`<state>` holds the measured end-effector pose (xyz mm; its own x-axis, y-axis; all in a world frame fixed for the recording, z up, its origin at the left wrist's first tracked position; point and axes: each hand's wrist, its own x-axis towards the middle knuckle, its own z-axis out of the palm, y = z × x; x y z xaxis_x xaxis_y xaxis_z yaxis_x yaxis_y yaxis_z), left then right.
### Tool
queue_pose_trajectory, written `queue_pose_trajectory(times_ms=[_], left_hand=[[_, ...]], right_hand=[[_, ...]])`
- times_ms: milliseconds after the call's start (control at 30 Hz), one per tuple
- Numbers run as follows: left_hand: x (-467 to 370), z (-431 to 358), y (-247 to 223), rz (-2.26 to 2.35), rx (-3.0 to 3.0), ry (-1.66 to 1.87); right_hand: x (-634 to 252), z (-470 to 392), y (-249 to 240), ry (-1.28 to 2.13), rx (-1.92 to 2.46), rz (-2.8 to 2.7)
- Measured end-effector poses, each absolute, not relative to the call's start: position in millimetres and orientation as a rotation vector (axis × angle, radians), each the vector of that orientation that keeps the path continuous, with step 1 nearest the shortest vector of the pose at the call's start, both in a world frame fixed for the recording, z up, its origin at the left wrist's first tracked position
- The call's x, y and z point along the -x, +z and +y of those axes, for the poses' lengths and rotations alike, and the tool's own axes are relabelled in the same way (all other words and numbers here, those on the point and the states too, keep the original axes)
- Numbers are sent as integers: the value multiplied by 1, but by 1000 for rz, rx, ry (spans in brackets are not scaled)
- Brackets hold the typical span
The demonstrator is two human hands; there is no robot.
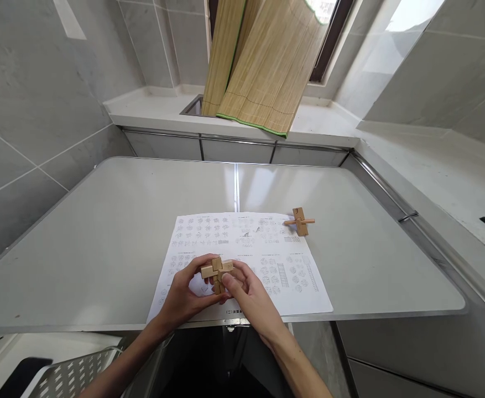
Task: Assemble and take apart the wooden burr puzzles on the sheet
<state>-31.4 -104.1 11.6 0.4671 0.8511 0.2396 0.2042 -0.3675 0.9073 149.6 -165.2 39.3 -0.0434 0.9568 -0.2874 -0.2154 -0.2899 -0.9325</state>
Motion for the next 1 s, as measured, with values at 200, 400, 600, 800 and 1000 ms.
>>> queue_pose_trajectory(times_ms=[200, 400, 600, 800, 1000], left_hand=[[31, -105, 13, 868, -1846, 838], [32, -103, 14, 861, -1821, 835], [33, -103, 20, 803, -1690, 807], [33, -104, 23, 767, -1715, 775], [34, -105, 25, 712, -1795, 718]], right_hand=[[-158, -162, 46, 1581, 1230, -1025], [-160, -164, 40, 1441, 1294, -1197], [-168, -167, 31, 1024, 1428, -1570], [-170, -164, 36, 1109, 1414, -1532], [-170, -169, 38, 1336, 1389, -1373]])
